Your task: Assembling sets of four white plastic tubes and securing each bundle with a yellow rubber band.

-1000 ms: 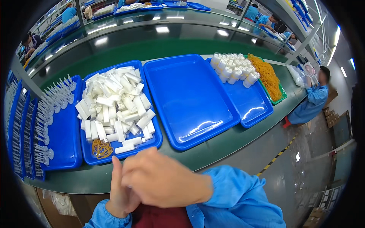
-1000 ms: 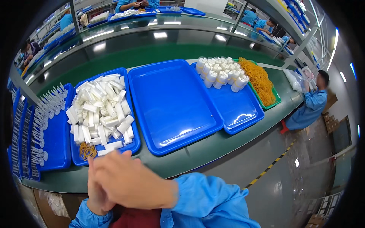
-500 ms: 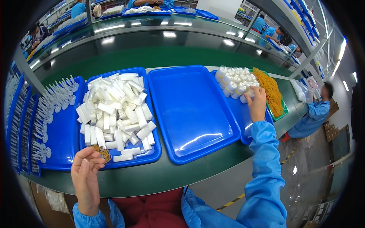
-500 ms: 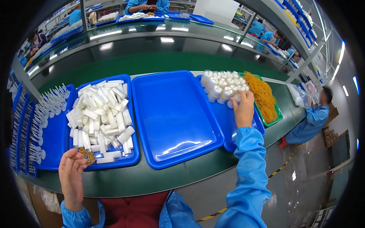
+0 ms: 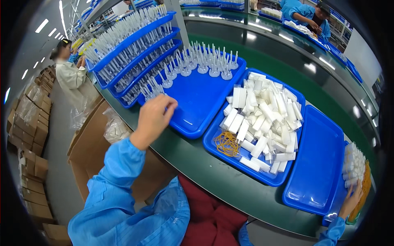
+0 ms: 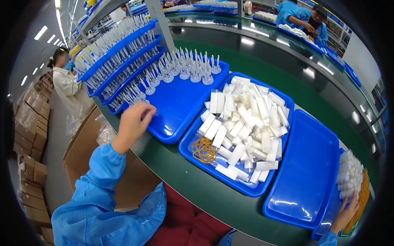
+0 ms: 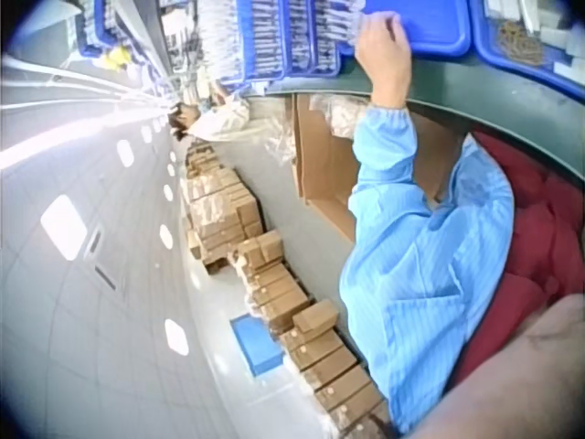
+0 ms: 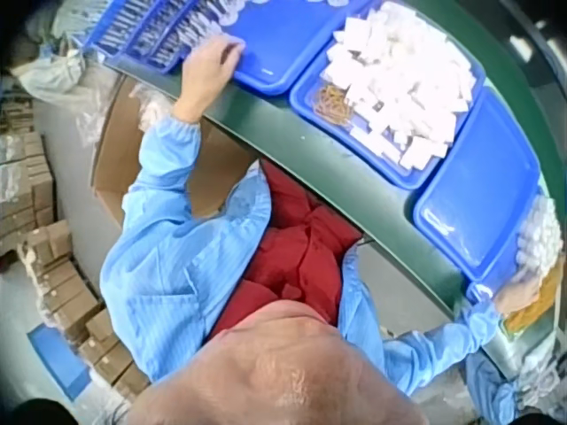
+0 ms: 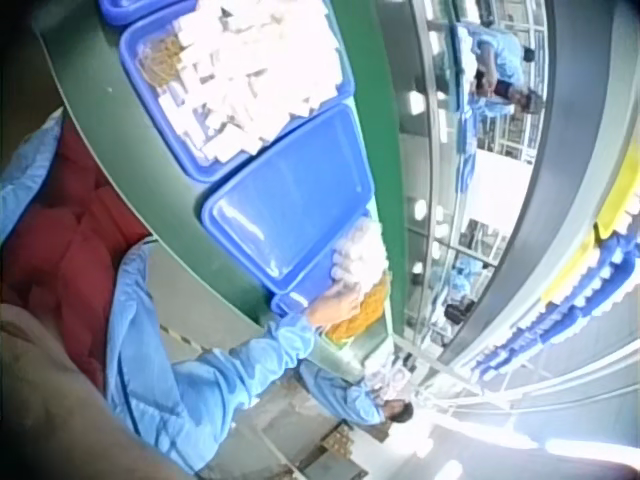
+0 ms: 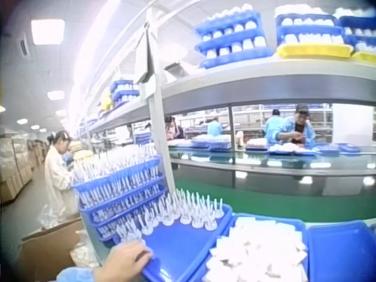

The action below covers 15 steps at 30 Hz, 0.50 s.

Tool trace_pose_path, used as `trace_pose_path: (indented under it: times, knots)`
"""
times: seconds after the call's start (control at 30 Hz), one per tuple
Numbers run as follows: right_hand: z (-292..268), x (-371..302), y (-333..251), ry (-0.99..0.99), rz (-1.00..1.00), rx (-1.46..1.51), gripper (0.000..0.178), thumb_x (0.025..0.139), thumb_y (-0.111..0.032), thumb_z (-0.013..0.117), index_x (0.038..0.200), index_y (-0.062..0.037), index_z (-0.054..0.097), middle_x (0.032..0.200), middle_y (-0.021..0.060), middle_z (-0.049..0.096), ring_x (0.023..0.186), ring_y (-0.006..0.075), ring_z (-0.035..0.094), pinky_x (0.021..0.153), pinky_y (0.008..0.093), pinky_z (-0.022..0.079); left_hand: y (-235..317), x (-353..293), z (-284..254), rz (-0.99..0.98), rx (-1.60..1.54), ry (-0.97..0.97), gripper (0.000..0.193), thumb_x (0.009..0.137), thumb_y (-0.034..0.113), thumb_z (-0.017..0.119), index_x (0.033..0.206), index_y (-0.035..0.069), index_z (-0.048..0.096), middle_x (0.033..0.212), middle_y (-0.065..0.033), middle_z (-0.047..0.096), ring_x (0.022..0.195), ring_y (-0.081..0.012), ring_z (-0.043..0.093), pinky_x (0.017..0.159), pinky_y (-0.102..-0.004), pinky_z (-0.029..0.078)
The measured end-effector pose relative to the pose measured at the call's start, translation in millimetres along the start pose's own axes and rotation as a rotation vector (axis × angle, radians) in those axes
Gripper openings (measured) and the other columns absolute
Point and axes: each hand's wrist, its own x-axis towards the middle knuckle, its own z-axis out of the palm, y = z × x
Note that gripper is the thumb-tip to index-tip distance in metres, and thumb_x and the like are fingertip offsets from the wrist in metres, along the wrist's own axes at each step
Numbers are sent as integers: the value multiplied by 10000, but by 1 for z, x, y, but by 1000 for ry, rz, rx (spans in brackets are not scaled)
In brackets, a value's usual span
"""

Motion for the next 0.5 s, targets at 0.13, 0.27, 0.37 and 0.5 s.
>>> trace_pose_path:
  times: [0.13, 0.27, 0.37, 0.5]
  knots:
    - [-71, 21, -72, 149, -170, 90, 344, 1019, -94, 582, 1351, -5, 589, 1344, 154, 613, 1212, 317, 571, 984, 398, 465, -24, 21, -24, 104, 440, -52, 254, 766, 121, 795, 975, 76, 658, 913, -116, 650, 813, -341, 657, 698, -421, 502]
    - [-141, 5, -248, -111, -302, 692, 274, 915, 0, 660, 1188, -1, 657, 1152, 117, 673, 1037, 300, 628, 946, 395, 466, -35, 38, -17, 21, 426, -155, 364, 760, 56, 782, 1077, 102, 608, 984, -118, 643, 896, -350, 674, 739, -451, 517]
    - [-148, -5, -337, -259, -729, 833, 310, 807, -17, 738, 1111, -37, 685, 1010, 91, 681, 921, 280, 613, 821, 382, 461, -37, 32, -10, 50, 431, -115, 385, 763, 20, 766, 1109, 101, 618, 968, -118, 632, 873, -343, 666, 738, -423, 528]
    - [-135, -11, -387, -313, -884, 815, 320, 788, -119, 790, 1077, -38, 679, 933, 89, 648, 864, 274, 587, 769, 402, 447, -9, 19, -17, 54, 68, -5, 371, 802, -36, 739, 1136, 79, 627, 916, -107, 618, 835, -266, 671, 771, -336, 542]
